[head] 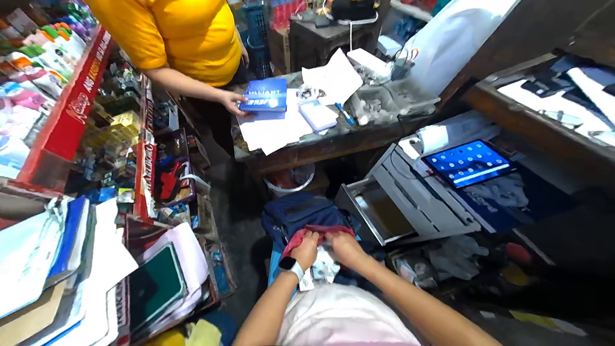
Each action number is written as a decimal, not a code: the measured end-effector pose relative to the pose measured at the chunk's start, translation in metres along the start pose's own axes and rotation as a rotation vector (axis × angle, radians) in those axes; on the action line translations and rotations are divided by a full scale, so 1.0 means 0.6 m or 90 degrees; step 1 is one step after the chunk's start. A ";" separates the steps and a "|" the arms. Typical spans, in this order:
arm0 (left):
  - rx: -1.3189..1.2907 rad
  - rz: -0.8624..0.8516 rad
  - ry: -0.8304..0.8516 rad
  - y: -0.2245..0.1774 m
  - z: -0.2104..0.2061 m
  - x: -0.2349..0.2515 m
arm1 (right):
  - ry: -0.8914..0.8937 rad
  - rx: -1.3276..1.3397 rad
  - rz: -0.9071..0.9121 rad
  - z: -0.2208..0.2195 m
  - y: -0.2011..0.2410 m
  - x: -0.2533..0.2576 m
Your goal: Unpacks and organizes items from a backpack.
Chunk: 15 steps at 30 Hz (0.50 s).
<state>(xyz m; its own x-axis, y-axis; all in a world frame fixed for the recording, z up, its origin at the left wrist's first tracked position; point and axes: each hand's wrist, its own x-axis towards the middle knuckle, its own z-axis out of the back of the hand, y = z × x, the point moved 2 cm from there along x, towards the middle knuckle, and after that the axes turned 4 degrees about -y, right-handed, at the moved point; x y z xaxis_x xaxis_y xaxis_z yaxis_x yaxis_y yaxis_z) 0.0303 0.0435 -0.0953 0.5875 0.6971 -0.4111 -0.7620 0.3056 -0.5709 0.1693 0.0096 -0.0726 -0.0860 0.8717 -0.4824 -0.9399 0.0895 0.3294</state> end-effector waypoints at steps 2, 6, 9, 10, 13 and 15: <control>0.006 -0.005 -0.005 -0.005 0.006 -0.007 | -0.008 0.077 -0.002 0.010 -0.006 -0.007; -0.004 0.005 -0.029 -0.004 0.000 -0.008 | -0.003 0.210 -0.009 0.028 -0.022 -0.011; -0.014 0.017 -0.052 0.005 -0.017 -0.007 | -0.011 0.244 -0.019 0.024 -0.034 -0.011; -0.017 0.018 -0.057 0.006 -0.019 -0.007 | -0.009 0.239 -0.025 0.023 -0.037 -0.008; -0.038 0.006 -0.095 0.011 -0.021 -0.005 | 0.005 0.230 -0.042 0.026 -0.037 -0.002; -0.049 0.002 -0.103 0.012 -0.018 -0.004 | 0.024 0.240 -0.047 0.033 -0.039 0.004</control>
<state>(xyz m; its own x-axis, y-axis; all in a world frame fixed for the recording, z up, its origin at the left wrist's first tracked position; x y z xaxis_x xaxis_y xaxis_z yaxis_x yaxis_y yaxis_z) 0.0261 0.0371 -0.1062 0.5288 0.7955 -0.2960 -0.7370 0.2573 -0.6250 0.1978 0.0188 -0.0654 -0.0415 0.8386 -0.5431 -0.7576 0.3280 0.5643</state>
